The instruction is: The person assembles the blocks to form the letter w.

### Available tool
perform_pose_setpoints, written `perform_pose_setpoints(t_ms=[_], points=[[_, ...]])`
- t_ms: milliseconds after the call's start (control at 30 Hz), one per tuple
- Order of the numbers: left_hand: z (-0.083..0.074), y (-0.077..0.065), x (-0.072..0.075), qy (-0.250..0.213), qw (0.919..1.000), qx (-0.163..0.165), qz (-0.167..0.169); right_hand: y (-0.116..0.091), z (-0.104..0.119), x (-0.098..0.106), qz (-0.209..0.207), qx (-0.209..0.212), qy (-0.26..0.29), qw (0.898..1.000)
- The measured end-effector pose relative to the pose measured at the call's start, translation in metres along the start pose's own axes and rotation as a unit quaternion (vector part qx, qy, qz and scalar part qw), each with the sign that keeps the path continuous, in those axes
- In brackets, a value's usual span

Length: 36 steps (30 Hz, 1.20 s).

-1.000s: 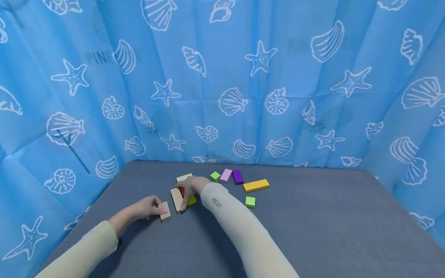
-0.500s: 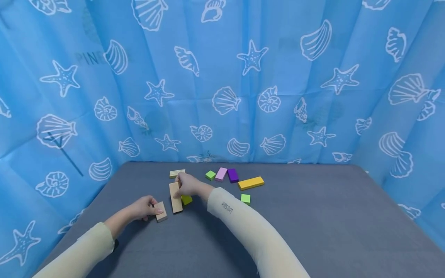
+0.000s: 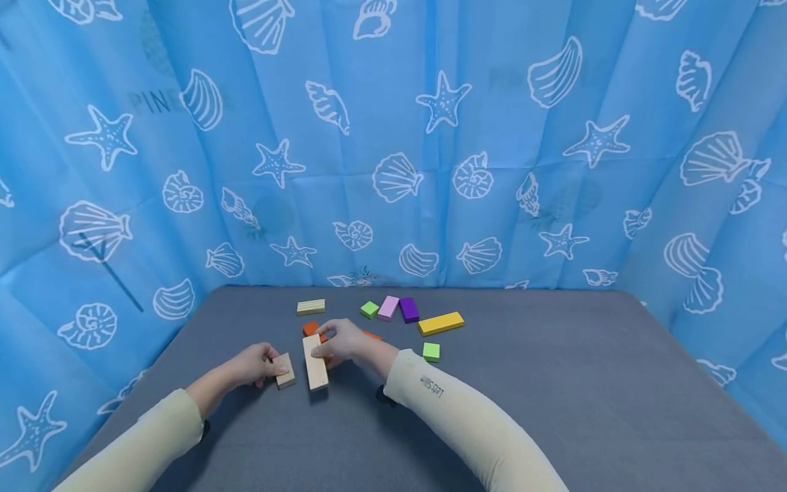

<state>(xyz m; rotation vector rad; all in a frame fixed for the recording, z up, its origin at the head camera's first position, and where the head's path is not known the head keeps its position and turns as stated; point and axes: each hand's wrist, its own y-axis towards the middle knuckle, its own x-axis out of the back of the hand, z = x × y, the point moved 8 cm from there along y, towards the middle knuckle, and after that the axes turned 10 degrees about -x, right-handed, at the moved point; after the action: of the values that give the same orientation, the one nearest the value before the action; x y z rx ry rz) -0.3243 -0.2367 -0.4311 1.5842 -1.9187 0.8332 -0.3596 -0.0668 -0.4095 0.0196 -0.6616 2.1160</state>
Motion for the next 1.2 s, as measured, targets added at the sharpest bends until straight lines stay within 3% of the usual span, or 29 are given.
perform_pose_setpoints(t_ms=[167, 433, 600, 800, 1067, 1200], points=[[0.001, 0.001, 0.001, -0.001, 0.9999, 0.004, 0.016, -0.015, -0.007, -0.009, 0.015, -0.015, -0.008, 1.000], [0.006, 0.002, 0.001, -0.002, 0.9994, 0.022, 0.029, -0.023, -0.019, -0.017, -0.016, -0.042, -0.039, 0.998], [0.004, 0.002, 0.000, -0.014, 0.9994, 0.014, 0.028, -0.025, -0.024, -0.026, -0.044, -0.060, -0.077, 0.994], [0.004, 0.001, -0.001, -0.014, 0.9993, 0.015, 0.032, -0.027, -0.021, -0.035, -0.061, -0.024, -0.152, 0.986], [-0.002, -0.003, 0.000, -0.008, 0.9989, 0.008, 0.045, -0.029, -0.020, -0.035, 0.017, 0.022, -0.207, 0.978], [-0.004, -0.005, 0.001, 0.001, 0.9989, -0.009, 0.047, -0.031, -0.020, -0.040, 0.022, 0.041, -0.221, 0.974]])
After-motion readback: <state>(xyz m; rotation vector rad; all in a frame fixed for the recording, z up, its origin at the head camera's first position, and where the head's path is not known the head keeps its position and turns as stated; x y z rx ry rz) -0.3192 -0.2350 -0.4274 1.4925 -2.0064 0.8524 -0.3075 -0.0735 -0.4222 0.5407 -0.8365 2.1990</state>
